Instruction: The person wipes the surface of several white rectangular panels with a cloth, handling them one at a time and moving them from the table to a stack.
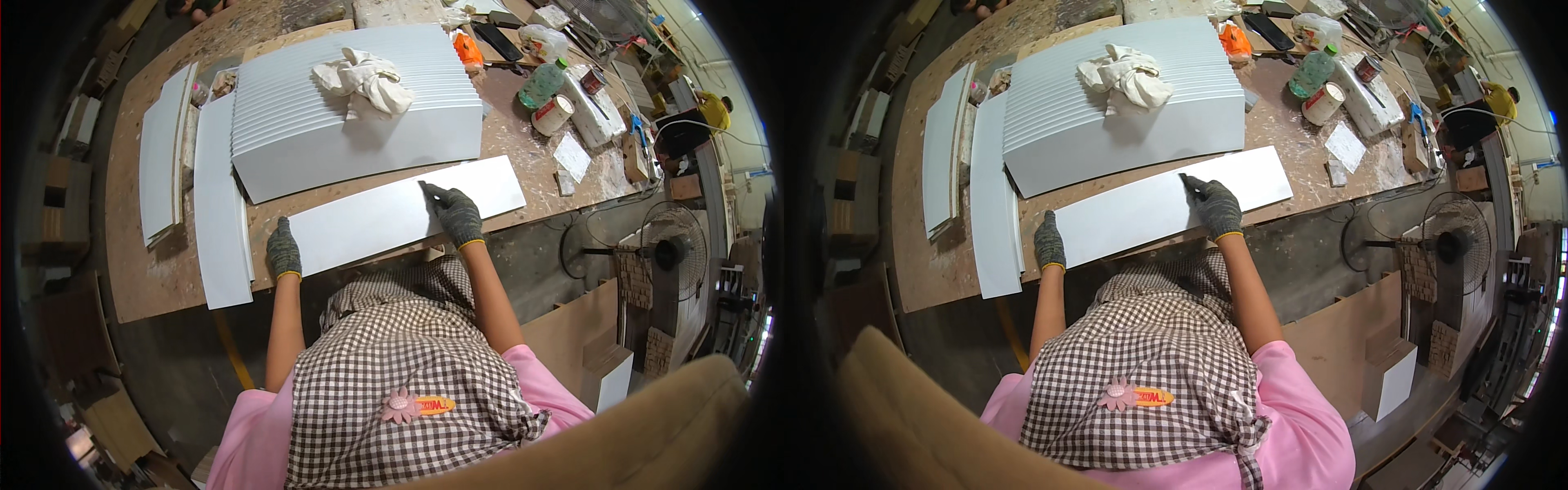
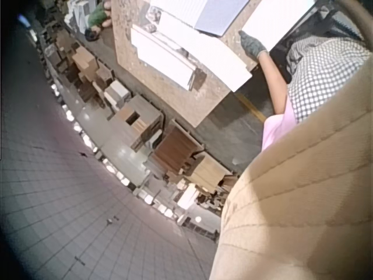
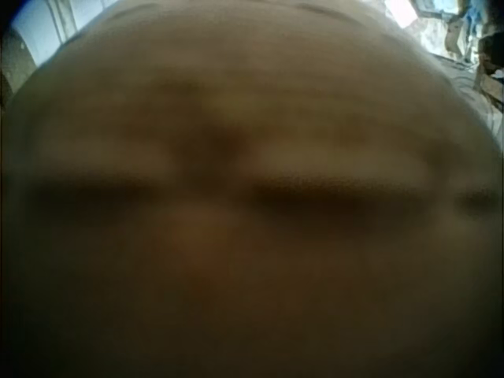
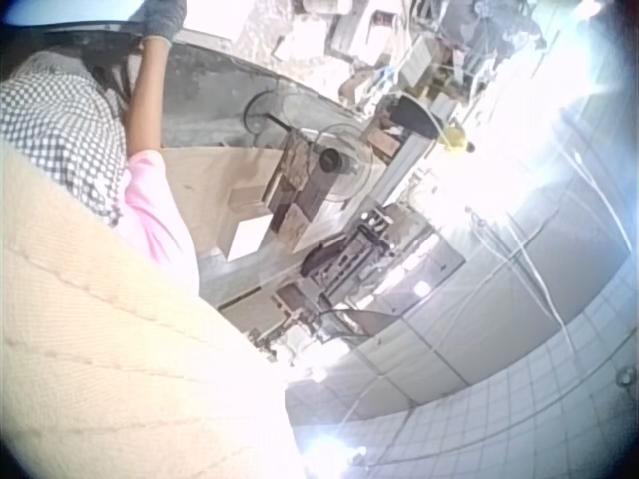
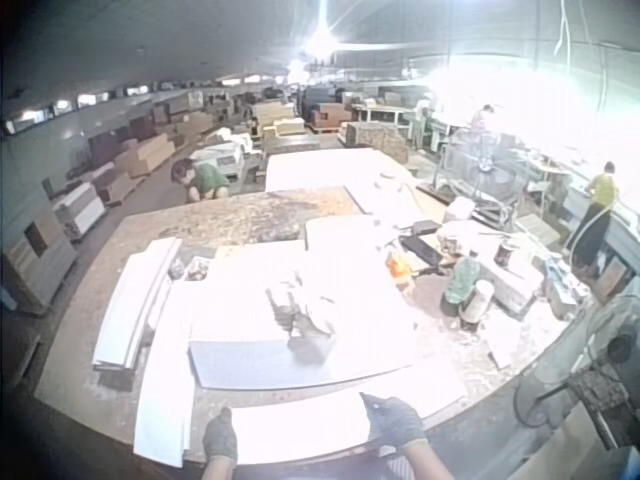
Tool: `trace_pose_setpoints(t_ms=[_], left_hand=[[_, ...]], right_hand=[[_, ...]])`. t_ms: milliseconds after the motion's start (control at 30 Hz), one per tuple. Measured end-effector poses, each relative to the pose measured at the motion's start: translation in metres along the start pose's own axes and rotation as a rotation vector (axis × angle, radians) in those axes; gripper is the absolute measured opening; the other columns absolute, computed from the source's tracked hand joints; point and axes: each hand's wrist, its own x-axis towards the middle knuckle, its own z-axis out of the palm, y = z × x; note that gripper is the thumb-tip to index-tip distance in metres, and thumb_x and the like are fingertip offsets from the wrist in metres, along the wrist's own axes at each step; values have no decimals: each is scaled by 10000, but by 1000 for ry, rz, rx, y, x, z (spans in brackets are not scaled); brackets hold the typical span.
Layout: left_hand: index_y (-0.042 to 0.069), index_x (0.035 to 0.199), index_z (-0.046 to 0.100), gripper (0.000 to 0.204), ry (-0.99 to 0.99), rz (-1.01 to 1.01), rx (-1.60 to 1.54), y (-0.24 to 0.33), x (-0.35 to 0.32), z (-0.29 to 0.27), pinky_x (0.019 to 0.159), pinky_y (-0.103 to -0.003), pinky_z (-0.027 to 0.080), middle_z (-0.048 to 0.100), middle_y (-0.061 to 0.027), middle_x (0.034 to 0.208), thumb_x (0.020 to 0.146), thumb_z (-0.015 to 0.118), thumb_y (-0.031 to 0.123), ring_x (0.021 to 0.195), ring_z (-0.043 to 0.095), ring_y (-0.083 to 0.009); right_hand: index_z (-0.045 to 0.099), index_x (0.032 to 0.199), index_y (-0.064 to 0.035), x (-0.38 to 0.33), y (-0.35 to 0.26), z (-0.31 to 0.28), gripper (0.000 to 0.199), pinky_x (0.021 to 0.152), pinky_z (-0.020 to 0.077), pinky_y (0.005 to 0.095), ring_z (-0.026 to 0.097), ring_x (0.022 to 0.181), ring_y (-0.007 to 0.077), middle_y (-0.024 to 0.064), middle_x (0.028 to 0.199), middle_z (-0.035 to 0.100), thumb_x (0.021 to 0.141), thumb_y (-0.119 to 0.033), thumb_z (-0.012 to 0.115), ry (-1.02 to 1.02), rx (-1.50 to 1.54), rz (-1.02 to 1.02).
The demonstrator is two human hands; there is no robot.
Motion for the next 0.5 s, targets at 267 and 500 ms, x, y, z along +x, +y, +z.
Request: trace_pose_setpoints(t_ms=[267, 500], left_hand=[[51, 1254, 550, 372, -2, -35, -23, 7, 0, -1, 883, -435, 505, 638, -228, 1092, 919, 393, 25, 1007, 627, -361], [54, 1257, 547, 376, 55, 55, 37, -6, 3, 7, 845, -445, 510, 646, -226, 1035, 909, 410, 19, 944, 637, -363]], right_hand=[[663, 1191, -280, 7, 23, 2, 350, 794, 523, 377, 650, 827, 263, 121, 945, 651, 853, -192, 641, -11, -4, -34], [641, 1216, -321, 4, 11, 0, 375, 810, 515, 375, 638, 839, 277, 128, 956, 635, 864, -192, 631, -68, -80, -103]])
